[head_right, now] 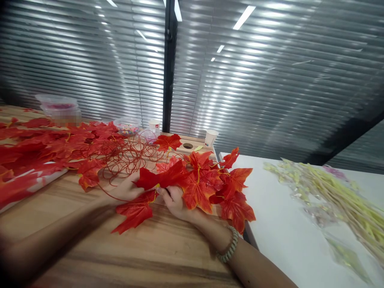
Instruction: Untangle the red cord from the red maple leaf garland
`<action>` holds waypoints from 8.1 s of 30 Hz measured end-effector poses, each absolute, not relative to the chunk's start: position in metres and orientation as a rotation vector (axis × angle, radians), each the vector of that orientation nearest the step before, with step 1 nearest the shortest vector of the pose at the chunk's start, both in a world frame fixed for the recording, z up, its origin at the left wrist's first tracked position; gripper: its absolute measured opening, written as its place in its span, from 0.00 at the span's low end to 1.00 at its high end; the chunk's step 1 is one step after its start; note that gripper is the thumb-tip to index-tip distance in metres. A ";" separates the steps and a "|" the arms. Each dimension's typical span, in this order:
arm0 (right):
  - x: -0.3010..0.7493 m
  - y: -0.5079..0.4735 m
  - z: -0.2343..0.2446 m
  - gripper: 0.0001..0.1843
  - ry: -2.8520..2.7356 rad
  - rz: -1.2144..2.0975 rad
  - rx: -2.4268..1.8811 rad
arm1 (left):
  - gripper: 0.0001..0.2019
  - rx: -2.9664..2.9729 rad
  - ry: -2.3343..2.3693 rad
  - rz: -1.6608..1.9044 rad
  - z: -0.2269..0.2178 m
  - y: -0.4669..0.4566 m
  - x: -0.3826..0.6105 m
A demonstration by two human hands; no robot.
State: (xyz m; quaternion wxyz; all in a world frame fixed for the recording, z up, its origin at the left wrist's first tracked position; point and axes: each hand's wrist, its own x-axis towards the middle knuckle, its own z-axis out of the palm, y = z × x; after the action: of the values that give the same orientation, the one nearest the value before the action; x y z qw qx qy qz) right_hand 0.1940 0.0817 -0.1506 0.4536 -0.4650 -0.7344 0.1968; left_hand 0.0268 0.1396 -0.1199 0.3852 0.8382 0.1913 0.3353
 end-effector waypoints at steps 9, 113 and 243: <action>0.192 0.080 -0.147 0.27 -1.795 0.499 -1.138 | 0.09 2.173 0.447 0.834 -0.113 0.135 0.025; 0.204 0.075 -0.143 0.20 -2.078 0.184 -1.386 | 0.21 1.926 0.690 0.662 -0.118 0.130 0.032; 0.203 0.077 -0.143 0.19 -2.153 0.026 -1.328 | 0.12 2.249 0.651 0.630 -0.121 0.133 0.029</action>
State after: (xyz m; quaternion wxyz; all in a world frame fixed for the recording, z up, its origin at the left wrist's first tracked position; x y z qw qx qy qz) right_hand 0.2030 0.0765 -0.1434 0.3012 -0.5004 -0.8116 0.0098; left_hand 0.0293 0.1327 -0.1213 0.3507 0.8686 0.2516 0.2433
